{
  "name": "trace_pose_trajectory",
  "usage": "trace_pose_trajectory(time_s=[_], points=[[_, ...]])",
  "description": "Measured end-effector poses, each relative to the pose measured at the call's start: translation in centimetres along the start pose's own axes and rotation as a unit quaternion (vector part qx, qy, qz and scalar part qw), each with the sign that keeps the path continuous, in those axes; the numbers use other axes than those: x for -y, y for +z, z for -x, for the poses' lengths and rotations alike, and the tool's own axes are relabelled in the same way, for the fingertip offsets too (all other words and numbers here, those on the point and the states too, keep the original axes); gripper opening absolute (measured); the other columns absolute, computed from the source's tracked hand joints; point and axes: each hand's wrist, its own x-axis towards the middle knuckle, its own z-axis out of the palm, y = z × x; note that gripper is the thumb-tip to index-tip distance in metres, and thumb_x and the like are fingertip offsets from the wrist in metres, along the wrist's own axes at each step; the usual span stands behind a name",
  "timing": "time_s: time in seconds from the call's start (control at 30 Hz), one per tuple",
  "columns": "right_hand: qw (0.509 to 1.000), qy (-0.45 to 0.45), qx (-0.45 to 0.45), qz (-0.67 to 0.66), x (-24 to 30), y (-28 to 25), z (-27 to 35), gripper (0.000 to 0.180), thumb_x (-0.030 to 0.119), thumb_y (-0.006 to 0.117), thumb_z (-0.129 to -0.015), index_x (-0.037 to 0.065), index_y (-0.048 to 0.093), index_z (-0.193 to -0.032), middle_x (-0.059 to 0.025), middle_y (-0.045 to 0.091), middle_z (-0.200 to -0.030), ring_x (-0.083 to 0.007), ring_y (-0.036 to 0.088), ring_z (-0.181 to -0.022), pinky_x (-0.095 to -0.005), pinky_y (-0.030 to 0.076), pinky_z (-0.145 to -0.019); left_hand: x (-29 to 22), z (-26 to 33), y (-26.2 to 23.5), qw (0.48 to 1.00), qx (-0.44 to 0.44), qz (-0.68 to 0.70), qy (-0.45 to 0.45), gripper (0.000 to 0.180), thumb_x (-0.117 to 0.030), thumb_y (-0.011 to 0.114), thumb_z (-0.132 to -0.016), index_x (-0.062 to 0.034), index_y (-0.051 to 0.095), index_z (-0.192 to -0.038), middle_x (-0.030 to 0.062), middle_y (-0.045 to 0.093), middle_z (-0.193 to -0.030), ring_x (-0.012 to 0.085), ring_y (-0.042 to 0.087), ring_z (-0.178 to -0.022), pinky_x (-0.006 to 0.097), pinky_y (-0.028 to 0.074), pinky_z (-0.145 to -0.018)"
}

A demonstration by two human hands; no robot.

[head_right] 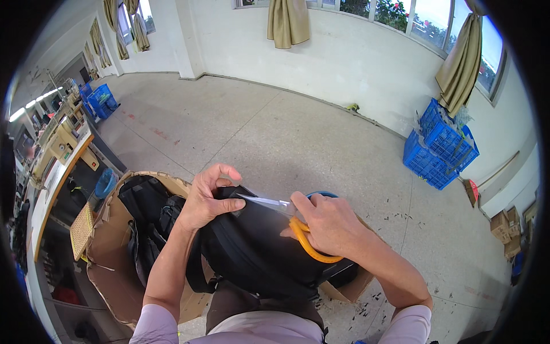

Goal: Using scissors to trim excess material or threads from a series of backpacks in a factory setting.

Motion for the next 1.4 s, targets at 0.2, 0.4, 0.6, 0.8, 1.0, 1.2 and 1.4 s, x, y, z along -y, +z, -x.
trace_pose_trajectory(time_s=[0.2, 0.4, 0.6, 0.8, 1.0, 1.2, 1.4], points=[[1.000, -0.012, -0.011, 0.006, -0.5, -0.1, 0.4, 0.048, 0.042, 0.068, -0.073, 0.003, 0.046, -0.092, -0.0135, 0.054, -0.064, -0.0291, 0.057, -0.058, -0.0368, 0.046, -0.050, -0.2, -0.2, 0.6, 0.999, -0.016, -0.040, -0.010, 0.048, 0.002, 0.073, -0.064, -0.0053, 0.050, -0.105, 0.0049, 0.053, -0.100, 0.0171, 0.055, -0.090, 0.030, 0.048, -0.074], [1.000, 0.000, -0.018, -0.012, -0.4, -1.0, 0.1, 0.049, 0.039, 0.070, -0.071, 0.005, 0.047, -0.098, -0.0137, 0.054, -0.068, -0.0344, 0.055, -0.060, -0.0395, 0.044, -0.054, -0.7, -0.5, 1.7, 0.998, -0.014, -0.064, 0.023, 0.061, 0.004, 0.075, -0.063, -0.0047, 0.045, -0.115, 0.0023, 0.059, -0.085, 0.0080, 0.055, -0.078, 0.021, 0.044, -0.066], [0.999, 0.017, 0.018, -0.026, -1.2, -1.0, 1.0, 0.050, 0.038, 0.070, -0.072, 0.005, 0.047, -0.102, -0.0153, 0.056, -0.074, -0.0344, 0.057, -0.065, -0.0398, 0.045, -0.058, -0.1, -0.9, 2.2, 0.994, -0.012, -0.089, 0.063, 0.072, 0.002, 0.076, -0.062, -0.0039, 0.039, -0.124, 0.0050, 0.061, -0.085, 0.0099, 0.057, -0.078, 0.022, 0.045, -0.070], [1.000, 0.006, -0.006, -0.013, -1.0, -2.1, 0.0, 0.051, 0.039, 0.069, -0.072, 0.006, 0.046, -0.103, -0.0148, 0.056, -0.075, -0.0352, 0.056, -0.066, -0.0399, 0.044, -0.058, -0.6, -1.1, 3.0, 0.999, 0.021, -0.020, 0.040, 0.085, 0.002, 0.075, -0.064, -0.0038, 0.027, -0.133, 0.0090, 0.063, -0.085, 0.0104, 0.058, -0.078, 0.022, 0.045, -0.068], [0.997, 0.007, 0.080, 0.002, -1.7, -3.4, 0.2, 0.046, 0.042, 0.065, -0.076, 0.005, 0.047, -0.096, -0.0141, 0.057, -0.073, -0.0329, 0.057, -0.067, -0.0395, 0.045, -0.058, -0.7, -1.2, 3.1, 0.996, 0.036, -0.075, 0.014, 0.090, 0.001, 0.076, -0.065, -0.0031, 0.021, -0.136, 0.0094, 0.064, -0.082, 0.0091, 0.057, -0.074, 0.020, 0.045, -0.067], [0.997, -0.023, 0.074, -0.016, -2.2, -3.8, -0.2, 0.049, 0.042, 0.066, -0.074, 0.008, 0.048, -0.103, -0.0139, 0.057, -0.079, -0.0342, 0.056, -0.072, -0.0409, 0.044, -0.062, -1.3, -1.3, 3.9, 0.999, 0.045, -0.006, 0.001, 0.096, -0.002, 0.077, -0.064, -0.0015, 0.016, -0.138, 0.0091, 0.065, -0.082, 0.0075, 0.056, -0.073, 0.020, 0.044, -0.068], [0.997, -0.056, 0.057, -0.001, -2.9, -3.4, 0.5, 0.041, 0.040, 0.065, -0.076, 0.006, 0.048, -0.092, -0.0131, 0.057, -0.070, -0.0330, 0.058, -0.065, -0.0391, 0.046, -0.057, -0.5, -1.4, 3.9, 0.998, 0.052, -0.028, 0.014, 0.099, -0.002, 0.078, -0.064, -0.0005, 0.013, -0.139, 0.0090, 0.065, -0.084, 0.0082, 0.056, -0.074, 0.020, 0.045, -0.068]])
